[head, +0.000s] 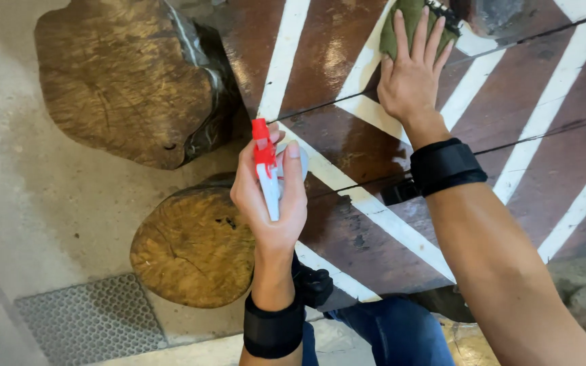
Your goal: The person sprays a liquid from a red-capped bottle onto a wooden table and stools, then wipes the surfaces with a green cloth. The person moves around the furniture, treating multiple sections of the table and several stools in sequence.
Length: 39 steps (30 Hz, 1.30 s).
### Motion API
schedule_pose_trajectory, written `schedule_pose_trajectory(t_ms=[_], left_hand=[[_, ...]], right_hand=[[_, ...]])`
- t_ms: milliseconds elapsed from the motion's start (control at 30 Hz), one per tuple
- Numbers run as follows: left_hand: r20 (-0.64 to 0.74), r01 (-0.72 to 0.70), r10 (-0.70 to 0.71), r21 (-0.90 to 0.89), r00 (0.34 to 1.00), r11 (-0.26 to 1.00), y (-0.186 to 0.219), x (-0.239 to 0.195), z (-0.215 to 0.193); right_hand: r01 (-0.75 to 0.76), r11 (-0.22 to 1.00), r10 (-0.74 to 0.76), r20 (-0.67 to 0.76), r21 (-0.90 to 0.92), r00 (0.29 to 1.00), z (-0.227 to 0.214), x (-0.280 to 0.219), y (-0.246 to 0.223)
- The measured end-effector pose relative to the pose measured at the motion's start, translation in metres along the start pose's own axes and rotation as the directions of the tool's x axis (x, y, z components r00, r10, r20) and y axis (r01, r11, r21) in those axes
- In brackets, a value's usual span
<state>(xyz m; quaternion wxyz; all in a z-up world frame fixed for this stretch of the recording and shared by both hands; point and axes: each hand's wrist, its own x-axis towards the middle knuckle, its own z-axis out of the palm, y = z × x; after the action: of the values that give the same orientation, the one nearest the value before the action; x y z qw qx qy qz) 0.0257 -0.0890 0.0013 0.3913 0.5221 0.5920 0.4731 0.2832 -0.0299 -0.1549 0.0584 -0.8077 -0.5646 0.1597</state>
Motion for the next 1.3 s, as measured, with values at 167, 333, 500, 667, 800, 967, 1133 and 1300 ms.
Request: schedule_pose_trajectory(t_ms=[167, 333, 500, 667, 800, 967, 1133, 1300], left_hand=[[-0.029, -0.013, 0.016, 0.078, 0.999, 0.997, 0.002, 0.001, -0.019], [-0.075, 0.035, -0.027, 0.105, 0.997, 0.994, -0.004, 0.004, -0.026], [-0.096, 0.019, -0.012, 0.068, 0.995, 0.998, -0.013, 0.0, -0.027], [-0.087, 0.02, -0.012, 0.084, 0.996, 0.996, -0.015, -0.002, -0.032], [-0.068, -0.006, 0.014, 0.12, 0.998, 0.993, -0.013, -0.004, -0.031], [-0.02, -0.043, 0.044, 0.06, 0.999, 0.997, -0.011, -0.011, -0.026], [0.008, -0.006, 0.006, 0.064, 1.0, 0.998, -0.004, -0.018, -0.02], [0.074, 0.004, 0.0, -0.049, 0.997, 0.999, 0.001, -0.027, -0.013]], right_hand=[[0.027, 0.999, -0.023, 0.157, -0.027, 0.987, 0.001, 0.006, -0.05], [0.238, 0.97, -0.219, 0.269, -0.041, 0.938, 0.004, -0.017, -0.115], [0.604, 0.797, -0.572, 0.304, -0.012, 0.762, 0.013, -0.04, -0.14], [0.701, 0.712, -0.654, 0.402, 0.04, 0.641, 0.01, -0.061, -0.15], [0.712, 0.699, -0.677, 0.376, 0.06, 0.633, 0.006, -0.078, -0.132], [0.549, 0.836, -0.506, 0.369, -0.013, 0.779, -0.008, -0.066, -0.104], [0.374, 0.905, -0.331, 0.218, -0.202, 0.918, -0.001, -0.042, -0.033], [0.11, 0.99, -0.095, 0.161, -0.087, 0.982, -0.014, -0.033, 0.029]])
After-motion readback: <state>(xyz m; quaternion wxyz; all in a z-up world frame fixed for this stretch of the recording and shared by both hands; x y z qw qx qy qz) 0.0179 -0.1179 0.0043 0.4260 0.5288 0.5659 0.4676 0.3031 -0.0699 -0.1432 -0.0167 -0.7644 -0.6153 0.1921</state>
